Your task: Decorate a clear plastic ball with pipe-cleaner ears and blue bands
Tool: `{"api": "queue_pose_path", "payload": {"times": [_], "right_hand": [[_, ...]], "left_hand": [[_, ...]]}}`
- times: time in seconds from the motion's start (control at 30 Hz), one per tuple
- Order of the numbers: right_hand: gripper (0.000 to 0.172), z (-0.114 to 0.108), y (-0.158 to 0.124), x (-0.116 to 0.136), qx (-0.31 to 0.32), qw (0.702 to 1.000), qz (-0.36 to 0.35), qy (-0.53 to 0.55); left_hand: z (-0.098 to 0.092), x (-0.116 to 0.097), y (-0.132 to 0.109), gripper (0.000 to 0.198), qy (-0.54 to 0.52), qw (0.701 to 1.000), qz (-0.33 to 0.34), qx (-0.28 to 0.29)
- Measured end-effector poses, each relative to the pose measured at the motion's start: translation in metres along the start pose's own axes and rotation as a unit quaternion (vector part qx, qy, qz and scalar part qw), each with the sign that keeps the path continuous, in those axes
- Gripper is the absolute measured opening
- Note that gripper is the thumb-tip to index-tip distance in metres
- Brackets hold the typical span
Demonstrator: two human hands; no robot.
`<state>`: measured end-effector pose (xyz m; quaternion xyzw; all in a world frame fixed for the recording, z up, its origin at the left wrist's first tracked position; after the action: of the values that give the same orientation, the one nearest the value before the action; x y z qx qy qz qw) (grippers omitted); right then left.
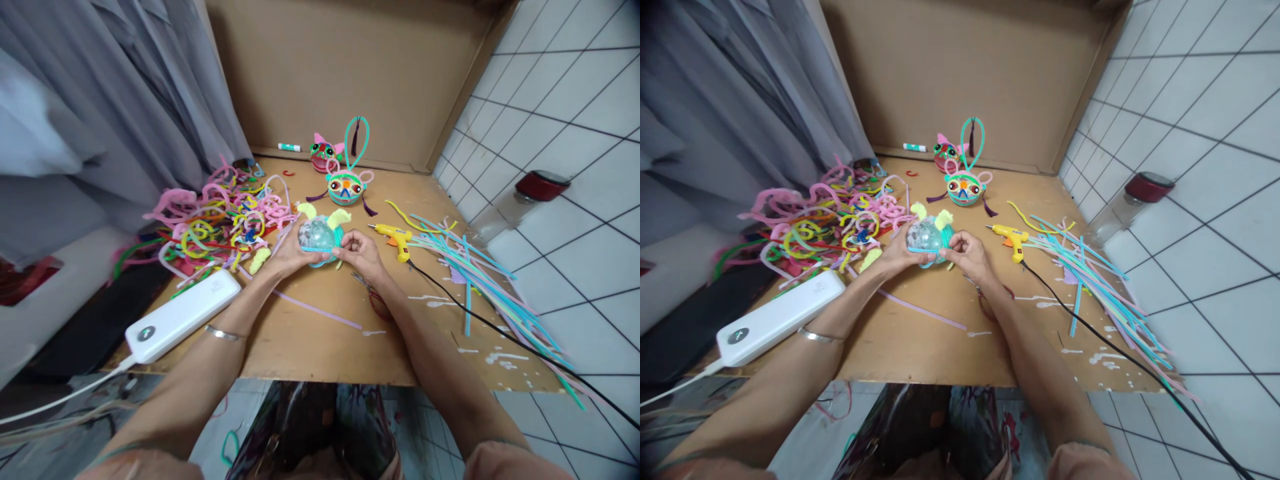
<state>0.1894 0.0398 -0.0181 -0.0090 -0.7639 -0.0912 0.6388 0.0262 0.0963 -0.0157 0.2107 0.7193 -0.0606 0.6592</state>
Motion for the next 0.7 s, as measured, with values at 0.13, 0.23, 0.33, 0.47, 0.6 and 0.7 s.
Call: {"api": "queue_pose_path", "payload": {"times": [0.13, 0.23, 0.33, 0.47, 0.6, 0.7], "right_hand": [[0.053, 0.0005, 0.0012, 0.0004, 0.012, 1.0, -0.005, 0.012], [0.053, 0.0007, 0.0024, 0.0, 0.015, 1.0, -0.007, 0.017], [0.052, 0.0012, 0.0029, -0.0002, 0.014, 1.0, -0.01, 0.02], [0.051, 0.001, 0.0027, -0.0004, 0.006, 1.0, -0.013, 0.021], [0.051, 0.0003, 0.0027, -0.0018, 0.002, 1.0, -0.012, 0.011], [0.049, -0.0005, 0.0025, -0.0019, -0.002, 1.0, -0.012, -0.002]], "left_hand": [[-0.0039, 0.0022, 0.0008, 0.096, 0.021, 1.0, 0.0, -0.017], [-0.0042, 0.0022, 0.0001, 0.093, 0.027, 0.999, -0.003, -0.021], [-0.0035, -0.0007, -0.0011, 0.092, 0.035, 0.999, -0.002, -0.022], [-0.003, -0.0022, -0.0009, 0.091, 0.026, 0.999, 0.012, -0.015], [-0.0029, 0.0023, 0.0, 0.095, 0.019, 1.0, 0.013, -0.006], [-0.0034, 0.0018, -0.0004, 0.105, -0.003, 1.0, 0.008, -0.015]]}}
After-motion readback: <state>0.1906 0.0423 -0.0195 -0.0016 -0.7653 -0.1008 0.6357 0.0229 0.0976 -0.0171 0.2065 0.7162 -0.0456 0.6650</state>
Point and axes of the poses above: each hand's wrist, its own y-axis towards the middle knuckle, its own z-axis out of the palm, x = y × z, the point moved 8 cm from there along y, towards the middle knuckle, and after that the axes turned 10 degrees about -y, right-handed, at the moved point
